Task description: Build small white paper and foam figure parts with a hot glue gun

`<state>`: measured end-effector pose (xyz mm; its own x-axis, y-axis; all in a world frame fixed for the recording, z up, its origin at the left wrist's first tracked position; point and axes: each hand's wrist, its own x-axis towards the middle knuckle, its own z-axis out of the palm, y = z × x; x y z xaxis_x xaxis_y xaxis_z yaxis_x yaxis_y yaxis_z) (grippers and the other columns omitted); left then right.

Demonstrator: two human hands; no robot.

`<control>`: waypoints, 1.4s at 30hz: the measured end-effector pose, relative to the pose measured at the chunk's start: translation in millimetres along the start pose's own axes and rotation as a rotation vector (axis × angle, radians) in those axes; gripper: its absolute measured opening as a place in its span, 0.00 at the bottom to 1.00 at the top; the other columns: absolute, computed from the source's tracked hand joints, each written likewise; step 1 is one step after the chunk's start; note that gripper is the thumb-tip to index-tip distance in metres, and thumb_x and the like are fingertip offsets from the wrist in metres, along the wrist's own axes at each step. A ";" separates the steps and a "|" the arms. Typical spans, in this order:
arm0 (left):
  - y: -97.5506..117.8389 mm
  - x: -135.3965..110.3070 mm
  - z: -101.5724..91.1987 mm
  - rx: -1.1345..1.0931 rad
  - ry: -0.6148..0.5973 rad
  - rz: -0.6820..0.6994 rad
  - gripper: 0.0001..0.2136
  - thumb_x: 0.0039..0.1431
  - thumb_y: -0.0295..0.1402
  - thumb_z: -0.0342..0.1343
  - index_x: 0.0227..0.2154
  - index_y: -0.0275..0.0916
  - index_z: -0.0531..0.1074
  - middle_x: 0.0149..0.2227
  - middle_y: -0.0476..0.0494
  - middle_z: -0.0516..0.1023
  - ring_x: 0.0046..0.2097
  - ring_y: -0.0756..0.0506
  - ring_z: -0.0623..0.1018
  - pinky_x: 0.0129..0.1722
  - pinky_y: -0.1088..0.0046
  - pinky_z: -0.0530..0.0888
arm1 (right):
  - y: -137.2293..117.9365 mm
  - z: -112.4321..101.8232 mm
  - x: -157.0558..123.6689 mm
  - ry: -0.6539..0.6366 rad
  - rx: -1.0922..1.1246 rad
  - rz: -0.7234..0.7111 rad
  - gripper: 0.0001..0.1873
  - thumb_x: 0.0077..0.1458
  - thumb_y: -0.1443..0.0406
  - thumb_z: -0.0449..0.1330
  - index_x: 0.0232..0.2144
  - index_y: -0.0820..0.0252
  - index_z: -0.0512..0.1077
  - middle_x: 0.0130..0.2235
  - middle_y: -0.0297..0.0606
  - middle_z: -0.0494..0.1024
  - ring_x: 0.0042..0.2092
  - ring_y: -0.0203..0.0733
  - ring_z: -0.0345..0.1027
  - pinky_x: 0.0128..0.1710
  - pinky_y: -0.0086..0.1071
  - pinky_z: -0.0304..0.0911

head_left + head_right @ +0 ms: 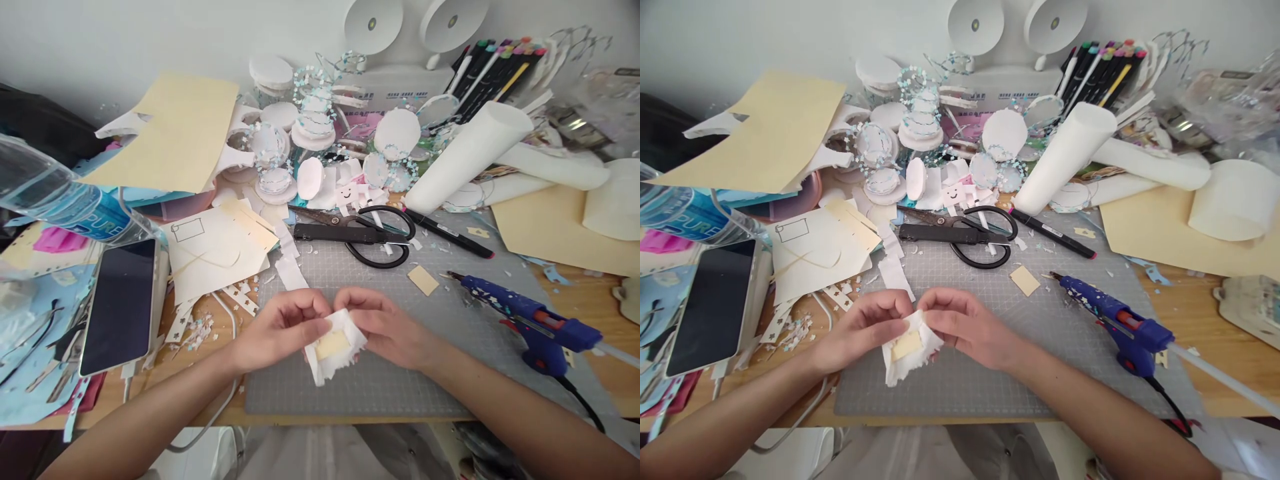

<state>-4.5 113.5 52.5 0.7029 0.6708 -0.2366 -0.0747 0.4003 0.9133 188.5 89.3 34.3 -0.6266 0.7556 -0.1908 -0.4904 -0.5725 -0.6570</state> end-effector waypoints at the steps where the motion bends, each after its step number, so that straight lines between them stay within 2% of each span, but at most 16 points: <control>1: -0.6 0.4 0.0 -0.015 0.031 0.003 0.14 0.59 0.41 0.59 0.28 0.35 0.68 0.23 0.49 0.72 0.23 0.53 0.71 0.22 0.80 0.68 | 0.0 0.0 0.3 0.020 0.003 -0.024 0.12 0.56 0.58 0.63 0.34 0.63 0.71 0.26 0.31 0.72 0.26 0.30 0.67 0.25 0.24 0.65; 4: -2.1 2.0 0.1 -0.037 0.150 0.027 0.13 0.59 0.40 0.60 0.28 0.35 0.69 0.22 0.50 0.74 0.20 0.54 0.70 0.19 0.81 0.68 | -1.2 -1.6 1.1 0.084 -0.033 -0.095 0.11 0.57 0.58 0.62 0.35 0.61 0.70 0.27 0.31 0.73 0.27 0.31 0.67 0.25 0.24 0.64; 7: -3.0 3.5 0.2 -0.004 0.246 0.044 0.13 0.57 0.40 0.61 0.27 0.35 0.69 0.20 0.52 0.72 0.18 0.56 0.68 0.17 0.83 0.66 | -3.3 -3.8 1.0 0.152 -0.113 -0.139 0.06 0.55 0.65 0.63 0.34 0.59 0.69 0.28 0.29 0.73 0.26 0.29 0.65 0.24 0.23 0.61; 14: -9.2 5.0 -1.7 0.032 0.323 0.115 0.10 0.58 0.38 0.61 0.29 0.36 0.73 0.22 0.52 0.72 0.21 0.55 0.69 0.18 0.84 0.66 | -4.5 -4.0 0.3 0.156 -0.230 -0.204 0.06 0.54 0.69 0.63 0.34 0.59 0.68 0.28 0.29 0.71 0.26 0.28 0.63 0.26 0.23 0.59; 17: -11.4 3.9 -3.6 0.035 0.303 0.142 0.10 0.58 0.38 0.62 0.30 0.36 0.75 0.22 0.51 0.73 0.22 0.55 0.70 0.20 0.83 0.67 | -6.6 -2.8 1.8 0.169 -0.109 -0.161 0.05 0.55 0.65 0.62 0.32 0.59 0.68 0.25 0.28 0.69 0.24 0.29 0.61 0.23 0.23 0.58; 21: -8.7 1.5 -3.7 0.088 0.227 0.164 0.10 0.56 0.38 0.63 0.28 0.35 0.76 0.24 0.48 0.75 0.24 0.53 0.72 0.23 0.81 0.69 | -9.1 -3.6 3.0 0.168 -0.006 -0.066 0.08 0.56 0.62 0.61 0.29 0.61 0.70 0.23 0.29 0.69 0.23 0.28 0.62 0.22 0.22 0.58; 26: -2.8 -1.5 -1.1 0.189 0.194 0.175 0.09 0.55 0.36 0.63 0.26 0.35 0.76 0.22 0.48 0.74 0.23 0.53 0.70 0.21 0.80 0.67 | -7.0 -5.2 0.6 0.018 -0.025 0.008 0.09 0.54 0.62 0.65 0.32 0.63 0.72 0.26 0.30 0.73 0.26 0.28 0.66 0.26 0.23 0.61; 30: -1.1 -2.2 0.6 0.216 0.181 0.169 0.07 0.54 0.34 0.61 0.25 0.35 0.76 0.22 0.47 0.76 0.22 0.52 0.72 0.21 0.80 0.68 | -6.1 -2.8 -0.5 -0.028 -0.034 0.022 0.09 0.53 0.63 0.67 0.31 0.62 0.73 0.26 0.29 0.73 0.27 0.28 0.66 0.27 0.23 0.63; 42: 0.4 -1.5 3.0 0.351 0.197 0.208 0.06 0.53 0.31 0.60 0.24 0.35 0.76 0.21 0.46 0.75 0.21 0.52 0.70 0.21 0.78 0.68 | -3.8 -2.9 0.0 -0.026 -0.136 -0.025 0.08 0.55 0.64 0.65 0.31 0.62 0.70 0.26 0.30 0.73 0.27 0.28 0.66 0.28 0.24 0.64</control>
<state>-3.5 110.7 54.3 0.5479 0.8341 -0.0640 0.0683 0.0317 0.9972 192.0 92.4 34.6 -0.6316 0.7596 -0.1555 -0.4204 -0.5040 -0.7545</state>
